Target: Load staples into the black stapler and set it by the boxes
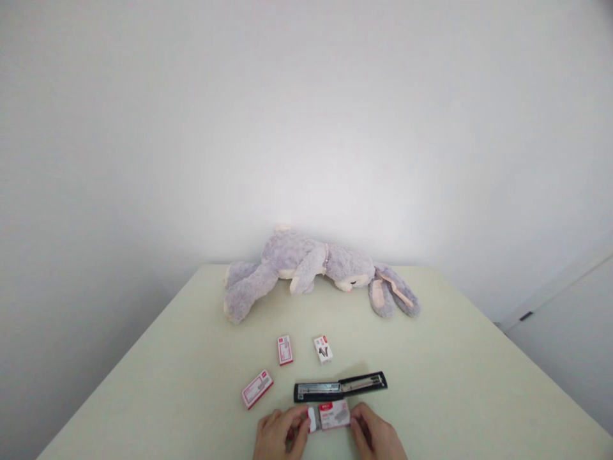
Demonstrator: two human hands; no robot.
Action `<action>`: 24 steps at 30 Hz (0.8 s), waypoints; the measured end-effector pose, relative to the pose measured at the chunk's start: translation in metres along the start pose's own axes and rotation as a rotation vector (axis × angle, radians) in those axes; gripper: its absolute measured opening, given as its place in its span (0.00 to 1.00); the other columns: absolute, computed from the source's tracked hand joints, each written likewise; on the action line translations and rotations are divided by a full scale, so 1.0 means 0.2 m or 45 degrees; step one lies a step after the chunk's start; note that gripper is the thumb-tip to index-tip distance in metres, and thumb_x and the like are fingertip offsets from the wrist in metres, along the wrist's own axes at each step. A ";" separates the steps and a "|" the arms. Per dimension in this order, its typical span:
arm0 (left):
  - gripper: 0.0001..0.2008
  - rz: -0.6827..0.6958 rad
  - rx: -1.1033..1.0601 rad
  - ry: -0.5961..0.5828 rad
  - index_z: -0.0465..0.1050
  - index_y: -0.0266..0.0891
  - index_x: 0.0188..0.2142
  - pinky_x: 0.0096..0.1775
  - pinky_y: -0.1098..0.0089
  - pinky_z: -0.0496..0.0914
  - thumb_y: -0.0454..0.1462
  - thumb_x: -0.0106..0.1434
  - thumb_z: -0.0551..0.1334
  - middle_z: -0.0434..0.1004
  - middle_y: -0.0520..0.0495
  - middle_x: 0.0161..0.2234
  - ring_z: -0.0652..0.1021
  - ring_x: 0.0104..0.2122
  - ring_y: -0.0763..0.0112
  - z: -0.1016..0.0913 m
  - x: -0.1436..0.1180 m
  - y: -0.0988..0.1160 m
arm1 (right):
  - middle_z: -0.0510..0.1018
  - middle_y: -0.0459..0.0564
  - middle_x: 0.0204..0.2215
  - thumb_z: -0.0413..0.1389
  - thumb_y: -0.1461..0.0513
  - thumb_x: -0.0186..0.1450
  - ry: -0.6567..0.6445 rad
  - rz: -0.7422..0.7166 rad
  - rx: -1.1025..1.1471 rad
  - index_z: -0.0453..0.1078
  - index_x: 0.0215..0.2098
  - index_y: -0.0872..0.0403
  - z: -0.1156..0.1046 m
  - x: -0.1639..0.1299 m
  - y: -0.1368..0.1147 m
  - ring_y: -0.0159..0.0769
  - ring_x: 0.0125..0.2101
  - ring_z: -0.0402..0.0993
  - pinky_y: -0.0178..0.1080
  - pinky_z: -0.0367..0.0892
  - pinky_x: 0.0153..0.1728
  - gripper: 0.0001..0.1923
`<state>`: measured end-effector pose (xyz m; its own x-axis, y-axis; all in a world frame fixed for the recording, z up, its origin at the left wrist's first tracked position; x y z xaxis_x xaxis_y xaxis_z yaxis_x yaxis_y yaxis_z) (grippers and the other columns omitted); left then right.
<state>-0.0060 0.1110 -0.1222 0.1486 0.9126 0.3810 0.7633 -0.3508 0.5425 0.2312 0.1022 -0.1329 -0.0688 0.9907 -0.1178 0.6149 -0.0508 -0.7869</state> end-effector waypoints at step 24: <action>0.32 -0.054 0.376 -0.009 0.79 0.51 0.51 0.40 0.61 0.67 0.51 0.45 0.75 0.82 0.46 0.40 0.79 0.39 0.56 0.11 0.03 0.14 | 0.70 0.37 0.23 0.68 0.58 0.58 -0.219 -0.315 -0.095 0.75 0.34 0.50 -0.15 0.35 -0.56 0.28 0.25 0.65 0.32 0.52 0.27 0.09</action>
<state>0.0307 0.1113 -0.1210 0.1162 0.9271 0.3564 0.9186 -0.2368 0.3163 0.1813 0.1805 -0.0342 -0.3518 0.9354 -0.0340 0.6186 0.2051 -0.7585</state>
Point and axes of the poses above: each hand's wrist, its own x-axis towards the middle knuckle, its own z-axis out of the palm, y = z × x, the point moved 7 cm from there along x, towards the middle knuckle
